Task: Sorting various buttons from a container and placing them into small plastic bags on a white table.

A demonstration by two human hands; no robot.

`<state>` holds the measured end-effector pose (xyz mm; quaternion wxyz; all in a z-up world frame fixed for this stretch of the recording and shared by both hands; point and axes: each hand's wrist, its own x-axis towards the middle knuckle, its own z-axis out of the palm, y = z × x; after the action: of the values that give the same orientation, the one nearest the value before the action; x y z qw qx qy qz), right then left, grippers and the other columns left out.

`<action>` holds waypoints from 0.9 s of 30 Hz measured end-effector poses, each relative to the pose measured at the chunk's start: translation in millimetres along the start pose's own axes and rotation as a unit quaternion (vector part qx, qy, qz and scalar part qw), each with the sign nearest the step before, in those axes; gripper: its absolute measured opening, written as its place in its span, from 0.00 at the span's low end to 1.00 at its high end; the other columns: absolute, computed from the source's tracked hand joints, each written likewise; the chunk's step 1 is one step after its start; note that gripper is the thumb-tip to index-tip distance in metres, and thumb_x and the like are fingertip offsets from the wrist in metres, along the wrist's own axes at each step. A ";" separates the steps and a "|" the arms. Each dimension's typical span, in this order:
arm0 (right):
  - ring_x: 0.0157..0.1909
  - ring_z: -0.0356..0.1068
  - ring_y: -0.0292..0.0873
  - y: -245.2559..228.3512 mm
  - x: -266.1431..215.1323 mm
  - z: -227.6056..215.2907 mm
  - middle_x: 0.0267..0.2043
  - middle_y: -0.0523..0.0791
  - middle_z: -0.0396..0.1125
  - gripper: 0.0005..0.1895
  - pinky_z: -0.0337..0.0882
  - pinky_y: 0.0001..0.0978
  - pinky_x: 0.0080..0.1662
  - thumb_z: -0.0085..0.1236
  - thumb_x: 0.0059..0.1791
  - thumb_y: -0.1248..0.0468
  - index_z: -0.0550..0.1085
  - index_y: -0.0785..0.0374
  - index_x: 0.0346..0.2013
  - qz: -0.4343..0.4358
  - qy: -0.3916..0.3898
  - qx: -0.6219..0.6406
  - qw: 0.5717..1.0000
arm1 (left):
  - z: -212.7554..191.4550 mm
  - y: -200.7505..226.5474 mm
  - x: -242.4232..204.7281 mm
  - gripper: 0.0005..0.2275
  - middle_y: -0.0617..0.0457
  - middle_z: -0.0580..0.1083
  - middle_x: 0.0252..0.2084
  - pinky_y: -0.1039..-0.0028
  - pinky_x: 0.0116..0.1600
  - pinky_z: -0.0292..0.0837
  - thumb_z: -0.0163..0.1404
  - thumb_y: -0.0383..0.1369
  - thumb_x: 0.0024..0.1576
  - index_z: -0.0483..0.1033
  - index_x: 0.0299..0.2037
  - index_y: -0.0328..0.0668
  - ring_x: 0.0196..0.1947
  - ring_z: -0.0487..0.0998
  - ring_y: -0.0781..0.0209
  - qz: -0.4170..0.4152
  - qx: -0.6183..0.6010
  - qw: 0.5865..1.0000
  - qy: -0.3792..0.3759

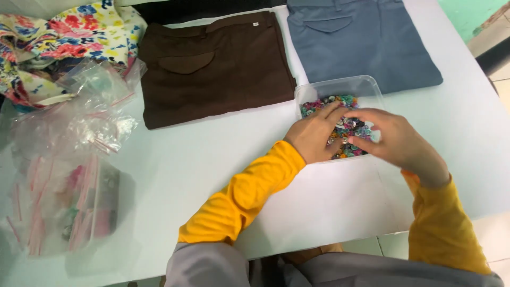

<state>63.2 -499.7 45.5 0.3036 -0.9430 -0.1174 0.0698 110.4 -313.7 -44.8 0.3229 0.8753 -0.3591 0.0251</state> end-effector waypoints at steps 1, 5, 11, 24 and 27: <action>0.60 0.69 0.38 17.2 15.2 1.2 0.63 0.37 0.70 0.27 0.69 0.36 0.54 0.60 0.46 0.59 0.72 0.51 0.61 0.004 0.003 -0.001 1.000 | 15.6 -16.1 14.6 0.32 0.44 0.60 0.73 0.55 0.58 0.74 0.54 0.40 0.53 0.59 0.68 0.43 0.63 0.73 0.41 0.004 -0.002 1.000 -0.002; 0.75 0.47 0.59 32.9 59.1 12.5 0.77 0.54 0.43 0.62 0.53 0.52 0.68 0.75 0.36 0.51 0.46 0.49 0.76 0.051 -0.186 -0.076 0.978 | 39.9 -36.4 52.6 0.60 0.39 0.62 0.68 0.61 0.65 0.64 0.66 0.63 0.33 0.50 0.72 0.38 0.66 0.65 0.46 -0.145 0.272 0.927 -0.211; 0.72 0.48 0.76 37.7 75.0 42.1 0.75 0.65 0.43 0.70 0.57 0.66 0.66 0.82 0.30 0.45 0.48 0.56 0.76 0.082 -0.178 -0.148 0.969 | 67.9 -46.8 62.8 0.59 0.39 0.66 0.64 0.58 0.62 0.62 0.63 0.60 0.33 0.46 0.73 0.41 0.64 0.67 0.42 -0.182 0.323 0.892 -0.260; 0.57 0.71 0.62 100.2 62.7 62.9 0.56 0.58 0.65 0.32 0.71 0.49 0.56 0.62 0.46 0.70 0.66 0.61 0.65 -0.005 -0.049 -0.023 0.999 | 47.6 -57.1 52.4 0.11 0.48 0.74 0.38 0.58 0.39 0.79 0.52 0.25 0.54 0.75 0.47 0.41 0.34 0.83 0.48 -0.122 0.140 0.976 -0.114; 0.54 0.71 0.60 93.6 60.6 54.5 0.50 0.55 0.67 0.24 0.72 0.52 0.54 0.62 0.46 0.69 0.71 0.57 0.57 -0.012 0.004 0.014 1.000 | 21.1 -62.1 53.6 0.09 0.41 0.76 0.41 0.57 0.42 0.82 0.49 0.27 0.60 0.73 0.49 0.45 0.39 0.84 0.41 -0.105 -0.018 0.992 -0.072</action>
<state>127.2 -527.1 -57.2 0.3180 -0.9374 -0.1268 0.0642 186.2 -325.7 -80.7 0.3129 0.9017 -0.2880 -0.0780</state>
